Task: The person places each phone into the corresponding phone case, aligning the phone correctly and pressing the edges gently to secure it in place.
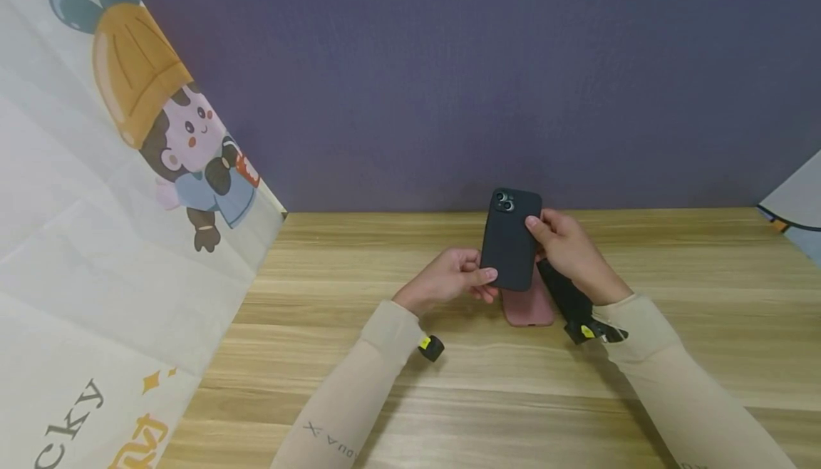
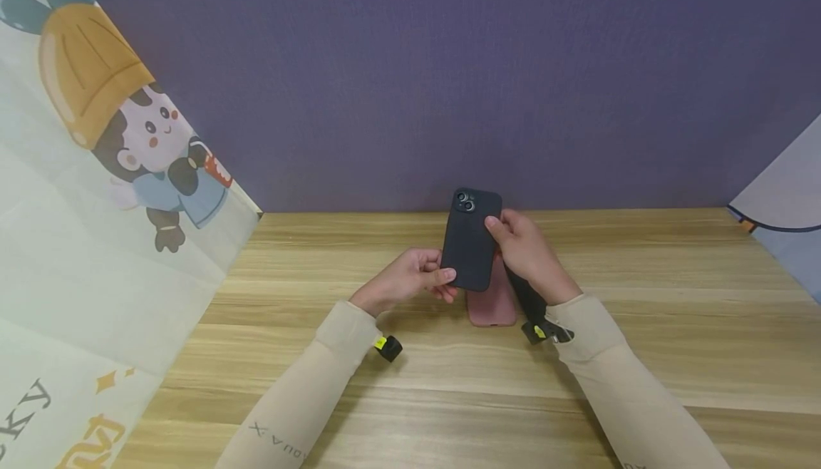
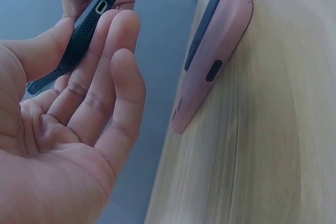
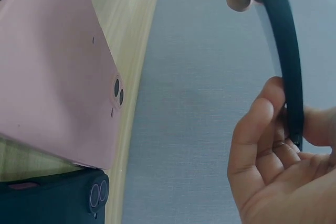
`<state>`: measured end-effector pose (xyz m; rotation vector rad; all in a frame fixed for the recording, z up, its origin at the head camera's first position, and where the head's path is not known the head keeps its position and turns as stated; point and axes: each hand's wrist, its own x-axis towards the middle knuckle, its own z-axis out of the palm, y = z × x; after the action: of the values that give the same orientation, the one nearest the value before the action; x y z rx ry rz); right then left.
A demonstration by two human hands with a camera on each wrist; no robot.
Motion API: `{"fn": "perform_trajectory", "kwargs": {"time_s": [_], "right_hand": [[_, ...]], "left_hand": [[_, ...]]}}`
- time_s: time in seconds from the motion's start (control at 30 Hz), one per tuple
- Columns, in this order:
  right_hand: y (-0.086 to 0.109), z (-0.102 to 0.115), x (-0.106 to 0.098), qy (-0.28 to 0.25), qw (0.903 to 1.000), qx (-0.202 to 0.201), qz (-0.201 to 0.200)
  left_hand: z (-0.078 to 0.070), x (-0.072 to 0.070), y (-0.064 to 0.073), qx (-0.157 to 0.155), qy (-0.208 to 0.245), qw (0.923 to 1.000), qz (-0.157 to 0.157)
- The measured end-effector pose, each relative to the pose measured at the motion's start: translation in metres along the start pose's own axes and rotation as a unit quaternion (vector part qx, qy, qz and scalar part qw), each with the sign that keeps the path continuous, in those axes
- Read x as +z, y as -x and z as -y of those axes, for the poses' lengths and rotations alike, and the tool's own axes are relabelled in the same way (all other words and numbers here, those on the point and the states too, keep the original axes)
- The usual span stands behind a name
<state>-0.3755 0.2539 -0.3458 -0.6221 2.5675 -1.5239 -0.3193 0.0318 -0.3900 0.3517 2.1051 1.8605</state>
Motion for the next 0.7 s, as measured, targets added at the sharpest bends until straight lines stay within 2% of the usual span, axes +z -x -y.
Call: {"fn": "perform_trajectory", "kwargs": {"time_s": [0.7], "right_hand": [[-0.0002, -0.0009, -0.0012, 0.005, 0.9998, 0.01, 0.014]], "left_hand": [[-0.0005, -0.0008, 0.0006, -0.006, -0.002, 1.0, 0.005]]}}
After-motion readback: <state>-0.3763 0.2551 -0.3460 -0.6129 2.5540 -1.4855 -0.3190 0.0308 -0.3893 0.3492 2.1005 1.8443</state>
